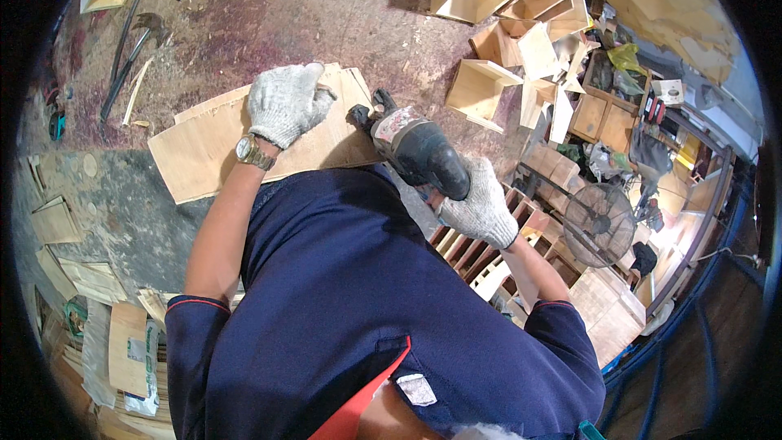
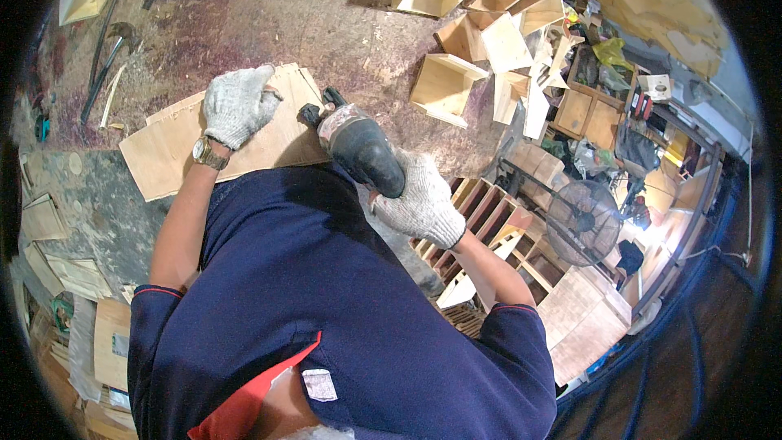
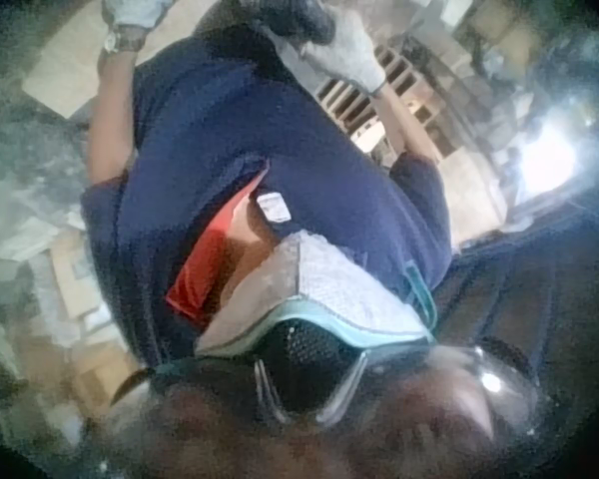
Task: The person assembles small wooden boxes by marking pieces with a square and pen, then driving nails with a nail gun. They handle multiple wooden panels, align them, and fasten them into box shapes on a cluttered workbench.
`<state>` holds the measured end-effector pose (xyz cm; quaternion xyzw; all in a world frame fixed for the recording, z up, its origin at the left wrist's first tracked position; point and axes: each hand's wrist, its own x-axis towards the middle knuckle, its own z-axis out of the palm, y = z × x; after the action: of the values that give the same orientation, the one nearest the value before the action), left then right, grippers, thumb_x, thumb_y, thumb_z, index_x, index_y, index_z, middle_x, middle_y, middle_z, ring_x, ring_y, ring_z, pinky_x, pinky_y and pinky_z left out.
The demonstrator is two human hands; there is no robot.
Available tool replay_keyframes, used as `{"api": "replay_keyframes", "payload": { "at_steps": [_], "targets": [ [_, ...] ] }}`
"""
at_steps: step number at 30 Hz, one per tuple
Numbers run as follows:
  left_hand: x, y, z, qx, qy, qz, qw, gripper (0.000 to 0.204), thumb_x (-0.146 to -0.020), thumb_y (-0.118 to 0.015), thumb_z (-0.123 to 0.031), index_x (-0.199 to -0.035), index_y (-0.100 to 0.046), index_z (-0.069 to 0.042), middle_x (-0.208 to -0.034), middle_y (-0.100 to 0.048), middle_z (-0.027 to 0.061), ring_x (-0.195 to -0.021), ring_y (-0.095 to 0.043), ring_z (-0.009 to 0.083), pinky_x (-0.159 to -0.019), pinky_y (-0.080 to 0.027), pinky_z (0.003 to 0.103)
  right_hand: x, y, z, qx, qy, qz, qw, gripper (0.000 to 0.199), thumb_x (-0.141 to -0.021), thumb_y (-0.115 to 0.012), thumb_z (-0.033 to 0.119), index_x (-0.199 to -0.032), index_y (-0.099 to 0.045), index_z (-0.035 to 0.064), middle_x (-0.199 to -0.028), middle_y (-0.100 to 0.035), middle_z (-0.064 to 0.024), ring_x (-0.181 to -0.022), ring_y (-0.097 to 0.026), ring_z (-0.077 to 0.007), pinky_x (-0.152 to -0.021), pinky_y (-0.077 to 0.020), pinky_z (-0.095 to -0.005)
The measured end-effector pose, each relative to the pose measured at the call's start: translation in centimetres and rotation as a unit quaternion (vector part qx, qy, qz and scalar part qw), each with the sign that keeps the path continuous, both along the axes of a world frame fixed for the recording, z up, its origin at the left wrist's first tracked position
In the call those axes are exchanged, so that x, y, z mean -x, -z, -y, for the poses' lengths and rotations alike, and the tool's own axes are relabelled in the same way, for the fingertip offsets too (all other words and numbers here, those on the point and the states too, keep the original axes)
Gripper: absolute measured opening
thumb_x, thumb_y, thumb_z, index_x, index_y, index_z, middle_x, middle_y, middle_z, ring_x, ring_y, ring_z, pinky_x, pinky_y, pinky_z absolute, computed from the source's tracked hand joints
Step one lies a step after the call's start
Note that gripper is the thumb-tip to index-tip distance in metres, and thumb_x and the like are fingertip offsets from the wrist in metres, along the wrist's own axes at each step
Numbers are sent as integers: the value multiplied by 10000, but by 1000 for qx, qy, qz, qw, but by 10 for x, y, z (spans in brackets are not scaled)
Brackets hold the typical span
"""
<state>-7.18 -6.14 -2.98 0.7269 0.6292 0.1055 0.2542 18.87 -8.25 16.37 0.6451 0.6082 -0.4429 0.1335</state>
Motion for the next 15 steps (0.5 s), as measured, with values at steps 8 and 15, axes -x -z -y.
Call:
{"api": "replay_keyframes", "payload": {
  "at_steps": [8,15],
  "targets": [
    [-1,2,0,-17,-5,-3,1000,203,-826,-637,-302,-851,-688,-106,-770,-716,145,-735,-726,319,-653,-574,464,6,-4,-6,14,-2,0,1000,309,-729,-697,199,-964,-695,-1,-771,-704,-232,-767,-728,-409,-722,-559,-438],
    [0,4,1,-17,-4,4,1000,210,-839,-631,-312,-854,-689,-111,-782,-721,138,-742,-728,316,-661,-575,465,11,-4,-10,-9,-22,-4,1000,294,-727,-709,195,-952,-693,7,-758,-703,-220,-761,-727,-404,-714,-561,-442]
  ]
}}
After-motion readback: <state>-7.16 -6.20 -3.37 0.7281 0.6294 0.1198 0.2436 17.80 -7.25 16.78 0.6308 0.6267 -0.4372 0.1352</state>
